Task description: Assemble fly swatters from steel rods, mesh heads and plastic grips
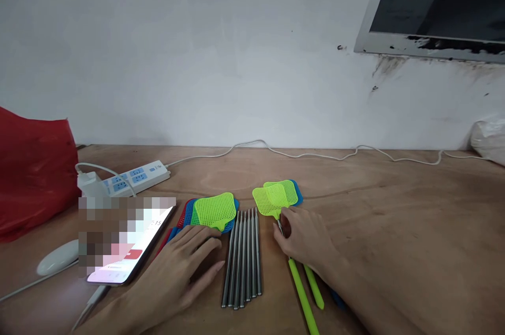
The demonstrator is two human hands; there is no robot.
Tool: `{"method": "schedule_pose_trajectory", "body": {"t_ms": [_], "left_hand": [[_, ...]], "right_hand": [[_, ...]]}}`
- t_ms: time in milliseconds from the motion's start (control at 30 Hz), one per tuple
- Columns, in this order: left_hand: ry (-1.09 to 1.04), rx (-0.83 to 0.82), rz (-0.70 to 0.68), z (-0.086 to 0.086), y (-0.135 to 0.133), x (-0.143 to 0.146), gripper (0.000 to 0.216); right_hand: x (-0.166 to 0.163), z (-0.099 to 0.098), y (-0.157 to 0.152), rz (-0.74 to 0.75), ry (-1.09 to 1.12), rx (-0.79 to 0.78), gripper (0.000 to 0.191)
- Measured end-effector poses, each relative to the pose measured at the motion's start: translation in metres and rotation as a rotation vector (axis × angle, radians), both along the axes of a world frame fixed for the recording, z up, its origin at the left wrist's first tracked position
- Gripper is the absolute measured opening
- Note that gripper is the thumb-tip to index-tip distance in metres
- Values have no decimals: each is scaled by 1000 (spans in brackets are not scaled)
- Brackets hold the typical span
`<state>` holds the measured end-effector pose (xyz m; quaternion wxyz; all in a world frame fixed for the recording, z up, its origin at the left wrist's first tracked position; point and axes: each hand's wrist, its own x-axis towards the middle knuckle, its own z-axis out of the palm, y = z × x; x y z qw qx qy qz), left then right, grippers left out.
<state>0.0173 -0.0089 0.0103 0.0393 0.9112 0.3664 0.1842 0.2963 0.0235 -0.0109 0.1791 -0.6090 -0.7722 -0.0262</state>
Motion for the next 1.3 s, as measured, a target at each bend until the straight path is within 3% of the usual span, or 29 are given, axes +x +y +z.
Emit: {"method": "schedule_pose_trajectory", "body": {"t_ms": [200, 400, 500, 633, 767, 933, 1067, 1200, 1300], "left_hand": [[-5, -24, 0, -4, 2, -1, 12], [-14, -49, 10, -2, 3, -2, 14], [-28, -47, 15, 0, 3, -3, 14], [-61, -65, 15, 1, 4, -4, 12], [-123, -68, 20, -1, 5, -4, 13], [-303, -4, 70, -3, 5, -7, 12], [-405, 87, 169, 2, 2, -8, 33], [-470, -33, 200, 4, 2, -8, 46], [-497, -86, 203, 2, 7, -9, 33]], "right_hand": [[0, 1, 2, -71, -28, -83, 22], [1, 0, 4, -66, 106, -37, 20], [1, 0, 4, -6, 398, -31, 21], [-2, 0, 5, 72, 968, -293, 24], [-4, 0, 9, 215, 1238, -488, 35], [-9, 0, 5, 335, 1249, -718, 44], [-16, 1, -7, 452, 1278, -914, 47], [-23, 0, -19, 509, 1242, -1005, 47], [-26, -2, -25, 482, 1154, -1025, 49]]}}
